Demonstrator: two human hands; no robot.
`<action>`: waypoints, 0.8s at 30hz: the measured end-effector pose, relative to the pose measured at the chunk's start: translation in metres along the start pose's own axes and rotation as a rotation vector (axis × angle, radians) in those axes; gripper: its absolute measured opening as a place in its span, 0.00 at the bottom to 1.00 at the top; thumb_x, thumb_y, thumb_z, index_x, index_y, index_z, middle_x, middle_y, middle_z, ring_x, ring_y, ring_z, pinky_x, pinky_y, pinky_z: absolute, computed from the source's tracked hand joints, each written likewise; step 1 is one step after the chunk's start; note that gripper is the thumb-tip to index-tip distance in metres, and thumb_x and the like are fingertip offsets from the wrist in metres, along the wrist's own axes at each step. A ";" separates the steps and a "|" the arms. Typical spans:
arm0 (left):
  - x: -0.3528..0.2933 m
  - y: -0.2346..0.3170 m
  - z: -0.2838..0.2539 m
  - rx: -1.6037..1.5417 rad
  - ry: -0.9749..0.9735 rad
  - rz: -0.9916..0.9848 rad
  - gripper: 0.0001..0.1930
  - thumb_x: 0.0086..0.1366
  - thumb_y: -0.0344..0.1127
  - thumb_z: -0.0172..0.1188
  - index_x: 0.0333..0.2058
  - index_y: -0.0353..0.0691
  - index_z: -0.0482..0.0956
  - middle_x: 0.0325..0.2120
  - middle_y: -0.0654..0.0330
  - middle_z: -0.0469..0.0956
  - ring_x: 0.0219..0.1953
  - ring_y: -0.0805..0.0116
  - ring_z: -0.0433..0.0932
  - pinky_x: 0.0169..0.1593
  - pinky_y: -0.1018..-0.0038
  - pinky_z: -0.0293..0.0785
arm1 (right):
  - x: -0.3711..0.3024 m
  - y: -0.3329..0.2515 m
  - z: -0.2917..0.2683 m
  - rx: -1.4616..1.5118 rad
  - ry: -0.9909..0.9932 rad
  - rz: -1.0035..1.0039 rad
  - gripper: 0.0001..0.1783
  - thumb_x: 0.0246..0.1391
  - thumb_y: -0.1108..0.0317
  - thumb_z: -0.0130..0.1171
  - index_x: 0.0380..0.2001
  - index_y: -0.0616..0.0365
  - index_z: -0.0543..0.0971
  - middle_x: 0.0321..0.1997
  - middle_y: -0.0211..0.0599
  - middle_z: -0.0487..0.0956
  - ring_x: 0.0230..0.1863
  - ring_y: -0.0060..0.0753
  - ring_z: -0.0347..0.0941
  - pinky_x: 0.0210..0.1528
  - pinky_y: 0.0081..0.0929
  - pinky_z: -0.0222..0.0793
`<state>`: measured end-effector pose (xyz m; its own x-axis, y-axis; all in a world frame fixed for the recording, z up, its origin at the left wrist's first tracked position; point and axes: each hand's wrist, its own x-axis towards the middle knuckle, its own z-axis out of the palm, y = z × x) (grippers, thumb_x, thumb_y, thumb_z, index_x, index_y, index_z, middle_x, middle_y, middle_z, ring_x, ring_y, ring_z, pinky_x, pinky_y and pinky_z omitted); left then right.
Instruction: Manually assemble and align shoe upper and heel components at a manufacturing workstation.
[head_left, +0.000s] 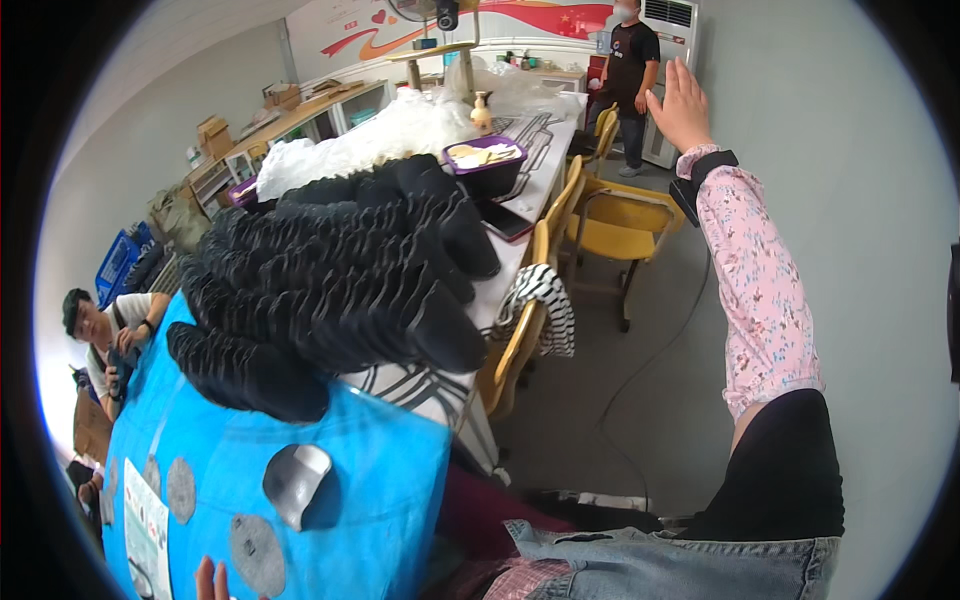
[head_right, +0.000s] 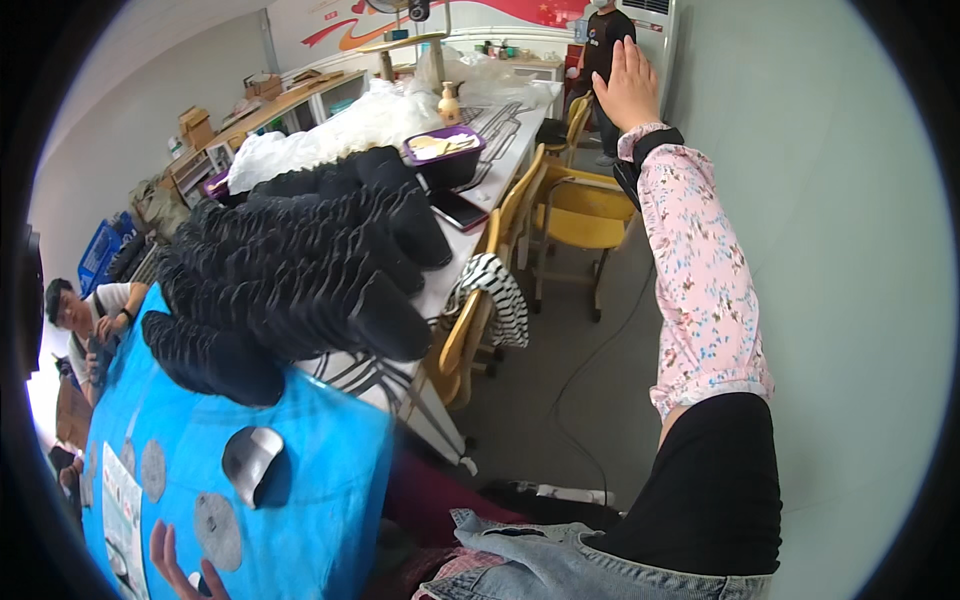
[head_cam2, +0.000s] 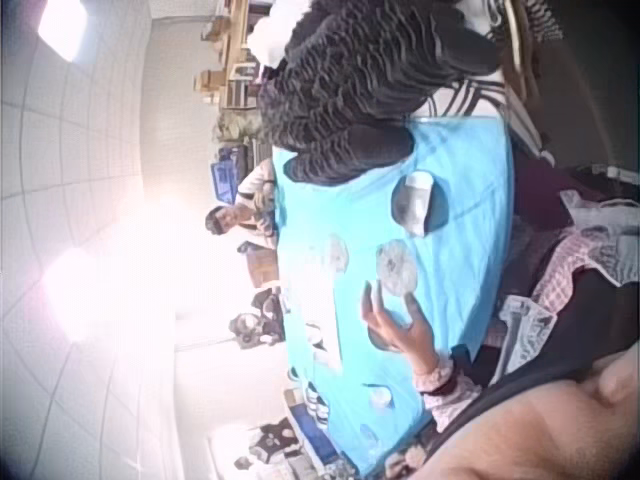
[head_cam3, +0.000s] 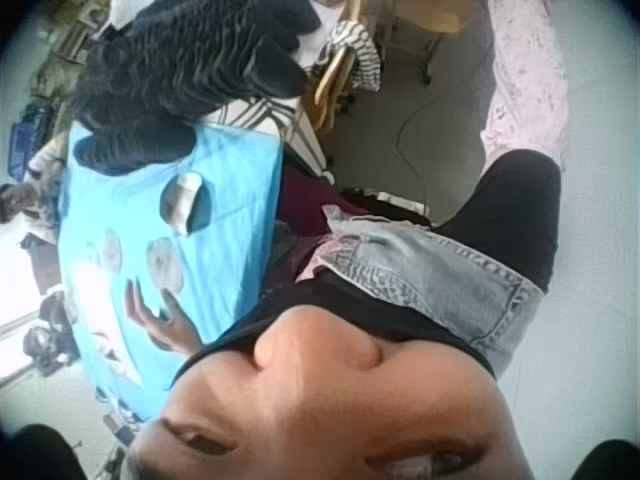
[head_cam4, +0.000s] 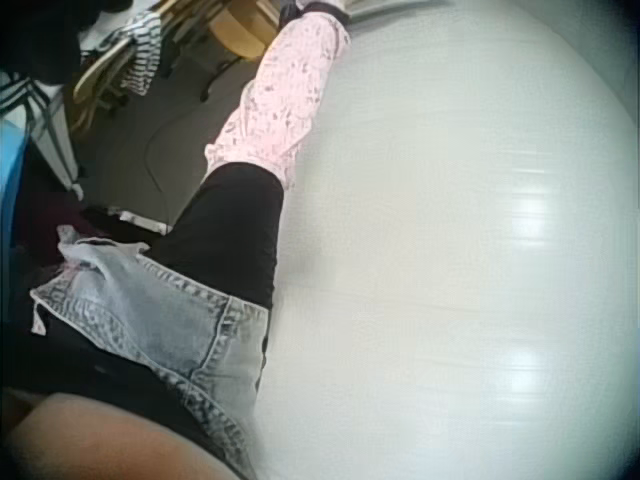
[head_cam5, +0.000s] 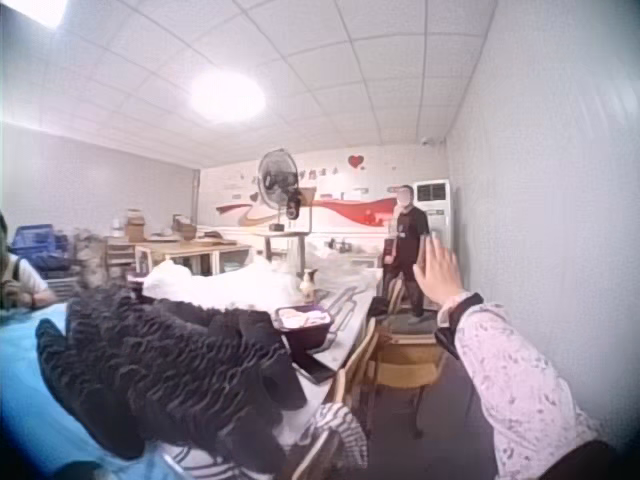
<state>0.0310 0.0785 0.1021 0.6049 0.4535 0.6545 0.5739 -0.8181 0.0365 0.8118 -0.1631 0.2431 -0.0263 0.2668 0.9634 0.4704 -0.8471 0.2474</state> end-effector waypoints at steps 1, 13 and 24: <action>0.015 0.021 0.010 -0.081 -0.062 -0.038 0.28 0.61 0.44 0.52 0.54 0.29 0.64 0.55 0.41 0.61 0.58 0.45 0.60 0.59 0.54 0.58 | -0.001 0.004 0.012 0.002 -0.004 -0.004 0.33 0.54 0.52 0.50 0.59 0.61 0.62 0.63 0.48 0.61 0.61 0.49 0.60 0.60 0.42 0.56; 0.112 0.104 0.061 -0.389 -0.325 -0.102 0.25 0.50 0.34 0.58 0.48 0.34 0.70 0.50 0.45 0.66 0.55 0.47 0.64 0.62 0.52 0.50 | -0.023 -0.172 0.197 0.609 -1.061 0.074 0.34 0.52 0.72 0.45 0.64 0.59 0.53 0.36 0.55 0.78 0.34 0.49 0.76 0.34 0.42 0.69; 0.248 0.201 0.084 -0.461 -0.580 0.535 0.29 0.48 0.34 0.66 0.51 0.42 0.70 0.45 0.56 0.71 0.50 0.57 0.69 0.60 0.56 0.58 | -0.002 -0.202 0.131 0.902 -0.814 -0.133 0.24 0.57 0.66 0.45 0.58 0.60 0.63 0.33 0.49 0.79 0.32 0.41 0.76 0.34 0.34 0.70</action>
<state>0.3428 0.0565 0.2081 0.9810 -0.0227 0.1928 -0.0651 -0.9740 0.2168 0.8330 0.0675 0.1779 0.2871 0.8110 0.5098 0.9577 -0.2552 -0.1332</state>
